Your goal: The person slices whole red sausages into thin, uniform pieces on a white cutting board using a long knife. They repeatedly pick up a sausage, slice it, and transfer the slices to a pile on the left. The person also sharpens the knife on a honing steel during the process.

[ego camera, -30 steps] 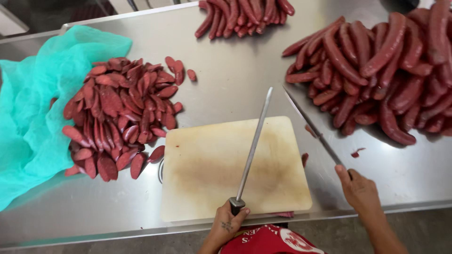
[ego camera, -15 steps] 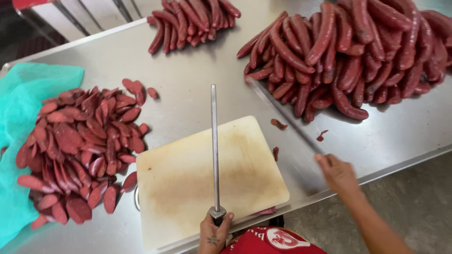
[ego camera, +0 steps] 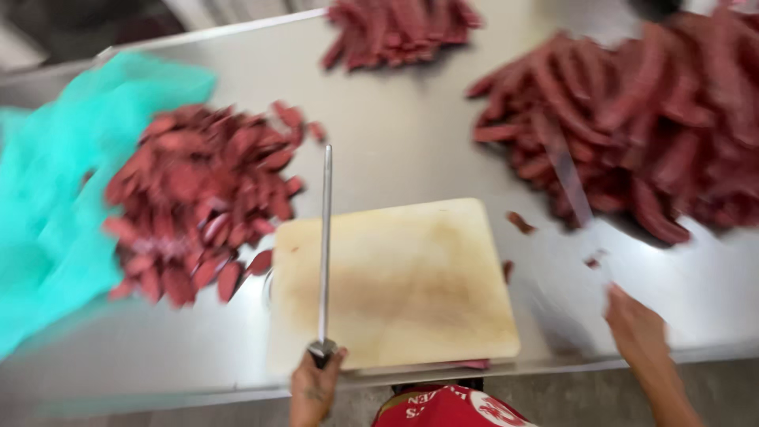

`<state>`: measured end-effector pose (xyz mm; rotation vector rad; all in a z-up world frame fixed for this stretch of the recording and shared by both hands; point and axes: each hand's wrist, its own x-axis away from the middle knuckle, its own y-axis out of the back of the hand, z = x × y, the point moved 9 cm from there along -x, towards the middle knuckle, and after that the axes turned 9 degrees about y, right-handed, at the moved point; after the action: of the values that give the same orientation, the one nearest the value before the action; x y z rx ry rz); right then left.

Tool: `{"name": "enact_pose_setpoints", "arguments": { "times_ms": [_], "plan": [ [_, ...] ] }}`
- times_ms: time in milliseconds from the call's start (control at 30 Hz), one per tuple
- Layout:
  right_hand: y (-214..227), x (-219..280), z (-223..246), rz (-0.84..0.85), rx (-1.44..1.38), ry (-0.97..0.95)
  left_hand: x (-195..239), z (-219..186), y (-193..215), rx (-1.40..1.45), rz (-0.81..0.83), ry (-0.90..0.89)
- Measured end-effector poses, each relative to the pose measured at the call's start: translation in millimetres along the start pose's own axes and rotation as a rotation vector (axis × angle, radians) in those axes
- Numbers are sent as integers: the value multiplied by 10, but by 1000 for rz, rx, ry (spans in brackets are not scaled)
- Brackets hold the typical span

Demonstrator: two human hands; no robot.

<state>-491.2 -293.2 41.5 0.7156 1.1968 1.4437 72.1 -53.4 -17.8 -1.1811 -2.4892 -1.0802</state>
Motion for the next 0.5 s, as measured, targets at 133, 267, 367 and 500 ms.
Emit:
{"name": "enact_pose_setpoints", "arguments": {
  "times_ms": [133, 267, 367, 500],
  "plan": [
    [-101, 325, -55, 21, -359, -457, 58, 275, 952, -218, -190, 295],
    [-436, 337, 375, 68, -442, -570, -10, 400, 1368, -423, -263, 285],
    [-577, 304, 732, 90, -556, -577, -302, 442, 1426, -573, -253, 216],
    [-673, 238, 1102, 101, -585, -540, -684, 284, 1435, -605, -305, 56]
  ]
}}
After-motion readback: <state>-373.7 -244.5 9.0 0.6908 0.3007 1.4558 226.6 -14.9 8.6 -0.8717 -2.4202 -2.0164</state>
